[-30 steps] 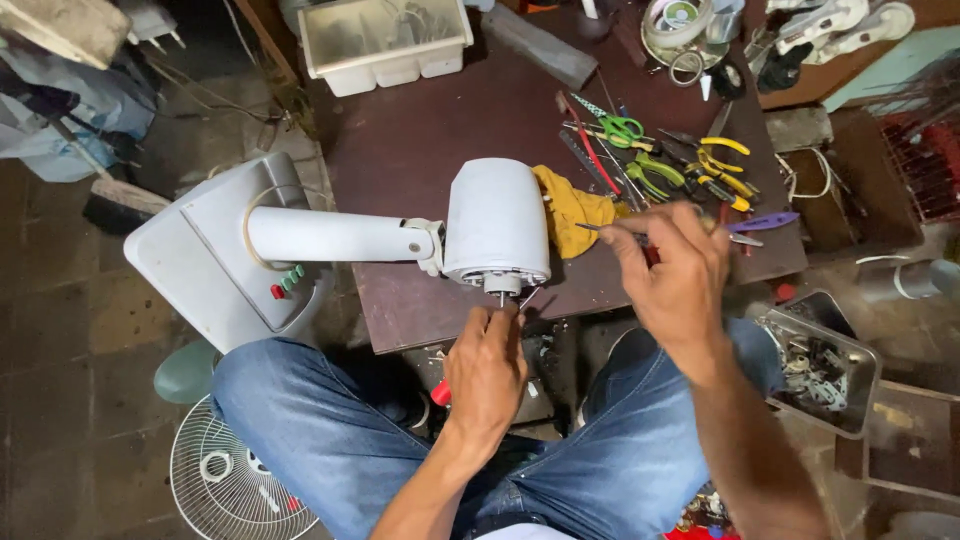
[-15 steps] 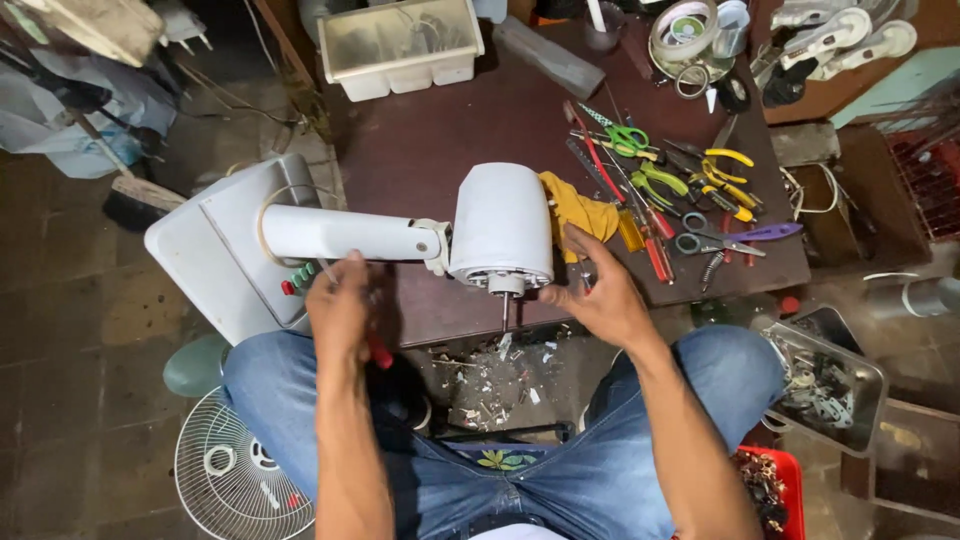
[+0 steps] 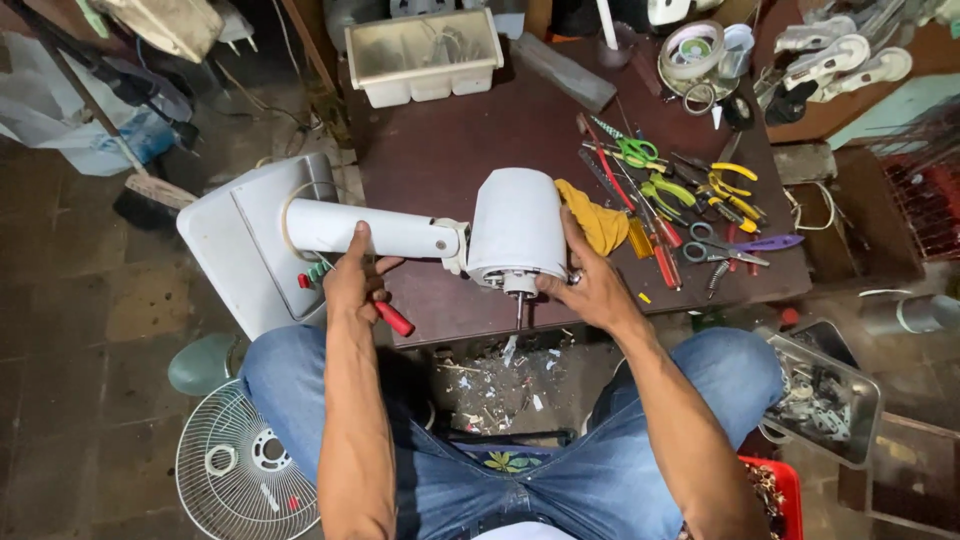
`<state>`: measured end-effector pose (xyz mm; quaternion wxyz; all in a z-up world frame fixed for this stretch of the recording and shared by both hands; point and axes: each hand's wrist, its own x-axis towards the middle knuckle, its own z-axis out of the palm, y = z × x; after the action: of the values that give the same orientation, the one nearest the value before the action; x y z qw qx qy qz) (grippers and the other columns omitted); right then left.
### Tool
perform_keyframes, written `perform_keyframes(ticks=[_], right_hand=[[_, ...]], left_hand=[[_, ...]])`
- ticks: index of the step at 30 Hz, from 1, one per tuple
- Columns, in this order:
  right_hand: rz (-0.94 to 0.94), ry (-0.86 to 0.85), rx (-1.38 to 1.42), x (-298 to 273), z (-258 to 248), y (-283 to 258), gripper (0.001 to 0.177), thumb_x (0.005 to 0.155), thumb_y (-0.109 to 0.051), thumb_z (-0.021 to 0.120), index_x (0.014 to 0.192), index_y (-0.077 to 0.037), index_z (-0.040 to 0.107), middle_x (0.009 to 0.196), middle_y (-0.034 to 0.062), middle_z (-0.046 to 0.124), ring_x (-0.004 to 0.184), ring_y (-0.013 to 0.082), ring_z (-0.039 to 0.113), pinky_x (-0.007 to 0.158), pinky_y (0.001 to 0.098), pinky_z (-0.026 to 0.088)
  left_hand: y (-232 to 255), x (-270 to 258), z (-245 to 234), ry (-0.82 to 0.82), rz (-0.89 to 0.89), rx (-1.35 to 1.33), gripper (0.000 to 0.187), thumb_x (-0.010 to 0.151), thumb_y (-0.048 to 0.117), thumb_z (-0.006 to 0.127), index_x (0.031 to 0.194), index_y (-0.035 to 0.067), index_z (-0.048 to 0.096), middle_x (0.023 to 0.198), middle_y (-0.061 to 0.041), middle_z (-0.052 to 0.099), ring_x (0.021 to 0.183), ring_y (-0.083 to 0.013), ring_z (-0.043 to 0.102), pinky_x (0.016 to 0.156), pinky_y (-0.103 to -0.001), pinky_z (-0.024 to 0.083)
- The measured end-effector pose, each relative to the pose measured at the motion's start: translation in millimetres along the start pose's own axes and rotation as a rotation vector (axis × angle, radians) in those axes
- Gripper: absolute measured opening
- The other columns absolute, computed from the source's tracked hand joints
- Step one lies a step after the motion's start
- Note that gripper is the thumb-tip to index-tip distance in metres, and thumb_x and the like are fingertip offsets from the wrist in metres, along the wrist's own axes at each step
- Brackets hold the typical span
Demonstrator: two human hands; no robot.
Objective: The person disassembles a white pedestal fan by removing the front grille and motor housing. Using a red screwdriver, they unscrew the central nut to detach the fan blade assembly from the motor shaft.
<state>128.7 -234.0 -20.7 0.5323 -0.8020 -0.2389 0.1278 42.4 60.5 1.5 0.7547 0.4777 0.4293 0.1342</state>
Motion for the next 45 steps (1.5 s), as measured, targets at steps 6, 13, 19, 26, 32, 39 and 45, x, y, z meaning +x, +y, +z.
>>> perform_keyframes(ticks=[6, 13, 19, 26, 32, 39, 45], right_hand=[[-0.001, 0.063, -0.032, -1, 5, 19, 0.090, 0.086, -0.040, 0.076, 0.159, -0.017, 0.029, 0.155, 0.0225, 0.039, 0.122, 0.0447, 0.056, 0.094, 0.0518, 0.055], [-0.035, 0.078, 0.005, -3, 7, 13, 0.090, 0.085, -0.042, 0.076, 0.158, -0.014, 0.031, 0.155, 0.0240, 0.038, 0.130, 0.0463, 0.049, 0.104, 0.0556, 0.047], [-0.028, 0.132, 0.054, -12, 1, -15, 0.078, 0.089, -0.041, 0.069, 0.155, -0.013, 0.039, 0.156, 0.0186, 0.039, 0.137, 0.0384, 0.043, 0.111, 0.0513, 0.039], [0.374, 0.149, 0.209, -12, -15, -89, 0.061, 0.092, -0.054, 0.061, 0.118, 0.001, 0.065, 0.071, 0.0270, 0.062, 0.037, 0.0257, 0.056, 0.036, 0.0329, 0.053], [0.662, -0.016, 0.366, 4, -18, -72, 0.077, 0.092, -0.066, 0.055, 0.097, 0.010, 0.066, 0.052, 0.0252, 0.055, 0.024, 0.0160, 0.043, 0.027, 0.0360, 0.046], [0.721, -0.020, 0.323, 1, -19, -108, 0.082, 0.087, -0.073, 0.057, 0.097, 0.008, 0.049, 0.056, 0.0196, 0.053, 0.029, 0.0087, 0.037, 0.041, 0.0380, 0.052], [0.541, 0.007, 0.243, 13, -18, -72, 0.063, 0.091, -0.054, 0.070, 0.087, 0.008, 0.059, 0.048, 0.0125, 0.050, 0.032, 0.0114, 0.042, 0.044, 0.0319, 0.053]], left_hand=[[-16, 41, -26, 0.015, 0.014, 0.052, 0.069, 0.077, 0.052, 0.089, 0.111, 0.002, 0.056, 0.083, -0.013, 0.067, 0.049, -0.0067, 0.043, 0.039, -0.019, 0.035], [-21, 86, -40, -0.069, -0.001, -0.478, 0.047, 0.082, 0.030, 0.085, 0.106, 0.002, 0.055, 0.090, -0.004, 0.056, 0.048, -0.0035, 0.036, 0.043, -0.015, 0.037], [-4, 70, -53, -0.219, 0.104, -0.618, 0.028, 0.085, 0.031, 0.078, 0.095, 0.011, 0.060, 0.088, 0.002, 0.062, 0.036, -0.0002, 0.028, 0.042, -0.015, 0.031], [38, -3, -42, -0.337, 0.346, -0.595, 0.025, 0.087, 0.031, 0.076, 0.073, 0.017, 0.061, 0.061, 0.003, 0.056, 0.034, -0.0046, 0.033, 0.047, -0.025, 0.042], [29, -26, -44, 0.006, 0.300, -0.475, 0.044, 0.084, 0.047, 0.079, 0.091, 0.009, 0.060, 0.066, -0.001, 0.054, 0.035, -0.0061, 0.037, 0.044, -0.029, 0.052], [11, 4, -40, 0.280, 0.031, -0.118, 0.104, 0.074, 0.074, 0.077, 0.129, -0.007, 0.044, 0.111, -0.026, 0.048, 0.080, -0.0284, 0.059, 0.058, -0.039, 0.060], [16, 20, -28, 0.248, -0.048, -0.005, 0.099, 0.079, 0.066, 0.076, 0.131, -0.010, 0.040, 0.106, -0.024, 0.047, 0.076, -0.0214, 0.056, 0.049, -0.035, 0.055]])
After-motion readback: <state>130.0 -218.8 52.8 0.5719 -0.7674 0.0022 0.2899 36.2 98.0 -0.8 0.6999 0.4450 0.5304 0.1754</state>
